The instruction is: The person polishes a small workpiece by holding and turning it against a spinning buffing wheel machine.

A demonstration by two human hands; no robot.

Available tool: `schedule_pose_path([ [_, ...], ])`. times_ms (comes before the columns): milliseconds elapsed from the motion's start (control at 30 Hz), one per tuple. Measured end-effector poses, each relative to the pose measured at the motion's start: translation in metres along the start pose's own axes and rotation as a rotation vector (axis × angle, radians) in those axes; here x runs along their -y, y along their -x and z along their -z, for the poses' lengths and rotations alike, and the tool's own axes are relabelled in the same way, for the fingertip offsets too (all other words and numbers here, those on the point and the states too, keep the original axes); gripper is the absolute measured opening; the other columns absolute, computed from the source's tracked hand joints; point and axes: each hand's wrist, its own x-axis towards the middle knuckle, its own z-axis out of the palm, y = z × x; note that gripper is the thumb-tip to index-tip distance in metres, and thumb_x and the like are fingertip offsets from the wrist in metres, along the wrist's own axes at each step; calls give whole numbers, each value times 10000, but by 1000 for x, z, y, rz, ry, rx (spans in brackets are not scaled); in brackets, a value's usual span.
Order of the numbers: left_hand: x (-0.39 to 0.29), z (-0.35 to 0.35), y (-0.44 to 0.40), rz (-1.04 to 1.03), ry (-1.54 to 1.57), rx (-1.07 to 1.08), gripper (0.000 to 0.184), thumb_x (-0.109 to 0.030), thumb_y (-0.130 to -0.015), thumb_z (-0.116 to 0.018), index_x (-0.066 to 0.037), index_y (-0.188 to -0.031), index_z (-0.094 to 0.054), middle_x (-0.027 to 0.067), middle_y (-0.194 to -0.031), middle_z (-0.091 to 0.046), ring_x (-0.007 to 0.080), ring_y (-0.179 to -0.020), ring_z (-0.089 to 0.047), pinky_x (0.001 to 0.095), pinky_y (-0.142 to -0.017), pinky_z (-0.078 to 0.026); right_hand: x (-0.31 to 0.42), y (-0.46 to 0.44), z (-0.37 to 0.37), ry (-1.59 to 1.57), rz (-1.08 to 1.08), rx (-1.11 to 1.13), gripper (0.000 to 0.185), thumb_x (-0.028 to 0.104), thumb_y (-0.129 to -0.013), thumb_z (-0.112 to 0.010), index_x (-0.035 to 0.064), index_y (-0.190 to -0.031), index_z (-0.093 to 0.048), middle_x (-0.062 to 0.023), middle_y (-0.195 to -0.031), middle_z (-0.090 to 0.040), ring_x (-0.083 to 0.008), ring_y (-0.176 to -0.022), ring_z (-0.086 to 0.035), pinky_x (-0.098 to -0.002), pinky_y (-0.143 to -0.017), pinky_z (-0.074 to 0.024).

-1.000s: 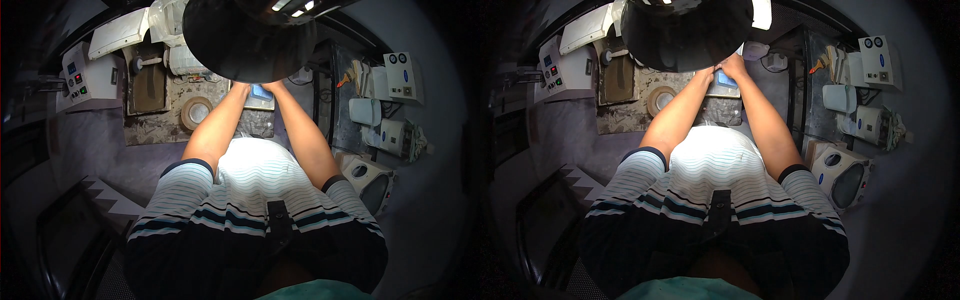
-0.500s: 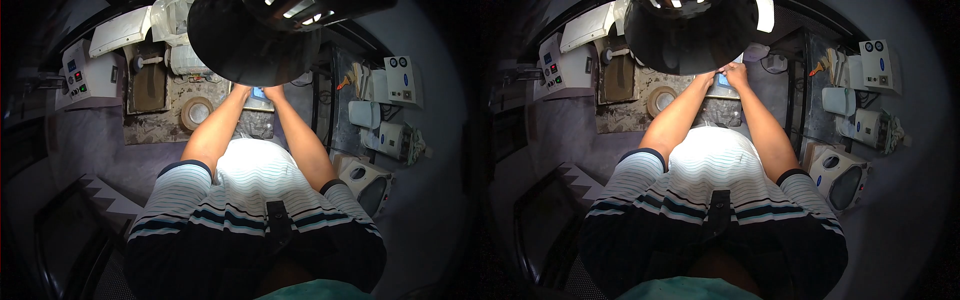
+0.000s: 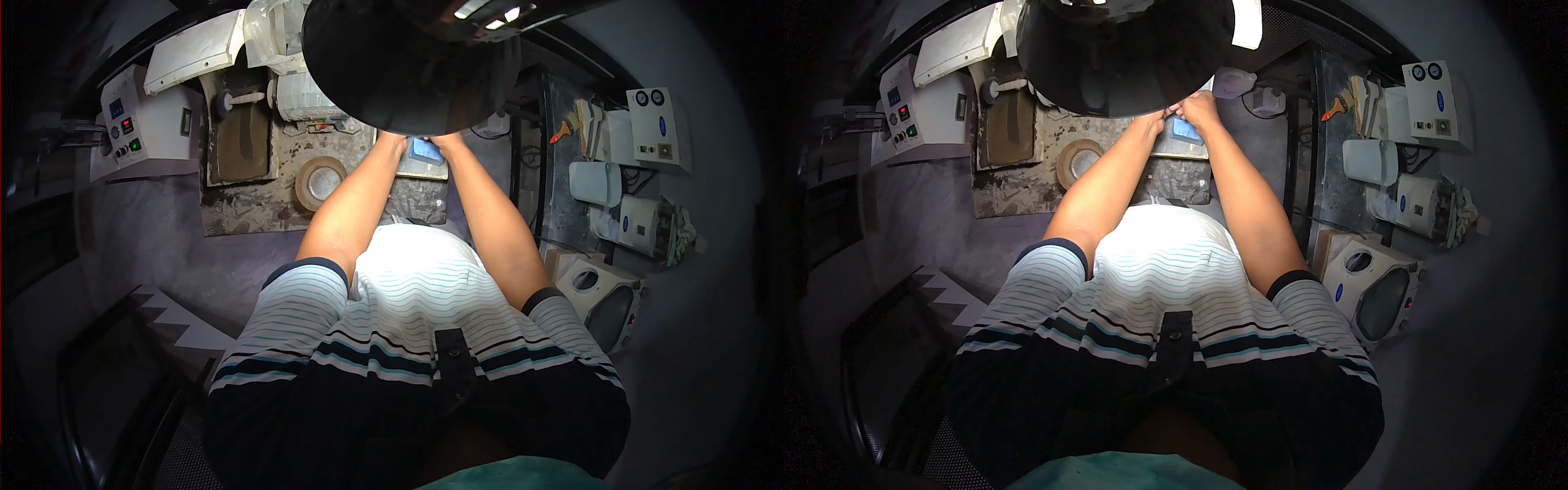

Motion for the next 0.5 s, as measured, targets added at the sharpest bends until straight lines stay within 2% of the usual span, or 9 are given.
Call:
schedule_pose_path([
  [133, 0, -2, -2, 5, 7, 8, 245, -206, -884, -568, -91, -1098, -535, 63, -1027, -588, 173, -872, -576, 301, -700, -484, -1, -2, -2, 79, 18, -25, 138, -15, -715, -527, -36, -685, -661, -122, -640, -645, -155, -496, -565, -264, -461, -450],
  [267, 0, -5, -4, 16, 18, 20, 224, -206, -882, -570, -96, -1076, -546, 61, -1000, -600, 170, -843, -587, 299, -674, -493, 5, 3, 0, 7, 22, -24, 140, -16, -711, -526, -36, -675, -660, -115, -646, -650, -149, -495, -566, -259, -467, -450],
  [333, 0, -7, -4, 22, 23, 30, 214, -206, -881, -571, -99, -1065, -552, 60, -986, -606, 168, -828, -592, 297, -661, -497, 9, 8, 2, 65, 199, -104, 128, -4, -698, -543, -20, -674, -667, -99, -660, -658, -133, -520, -578, -250, -473, -448],
  [367, 0, -8, -3, 26, 27, 33, 209, -205, -881, -572, -100, -1060, -555, 59, -979, -609, 168, -821, -595, 296, -655, -500, 11, 10, 2, 65, 199, -105, 128, -4, -698, -543, -20, -674, -667, -99, -660, -658, -133, -520, -578, -250, -473, -448],
  [433, -1, -9, -1, 37, 36, 43, 198, -205, -880, -573, -103, -1049, -560, 58, -965, -615, 166, -807, -600, 295, -642, -504, 5, 10, 5, 259, 230, -151, 109, 33, -684, -579, -1, -707, -680, -98, -686, -668, -155, -601, -621, -274, -552, -484],
  [467, -1, -9, 0, 40, 39, 49, 193, -205, -880, -574, -104, -1044, -563, 57, -959, -618, 165, -800, -603, 294, -636, -506, 3, 9, 6, 258, 229, -153, 109, 33, -684, -579, -1, -707, -680, -98, -686, -668, -155, -601, -621, -274, -552, -484],
  [500, -3, -9, 1, 45, 43, 53, 188, -205, -879, -574, -105, -1039, -566, 57, -952, -621, 165, -792, -605, 294, -629, -508, 3, 11, 6, 412, 301, -178, 104, 63, -671, -603, 9, -710, -683, -110, -692, -669, -191, -654, -641, -303, -612, -496],
])
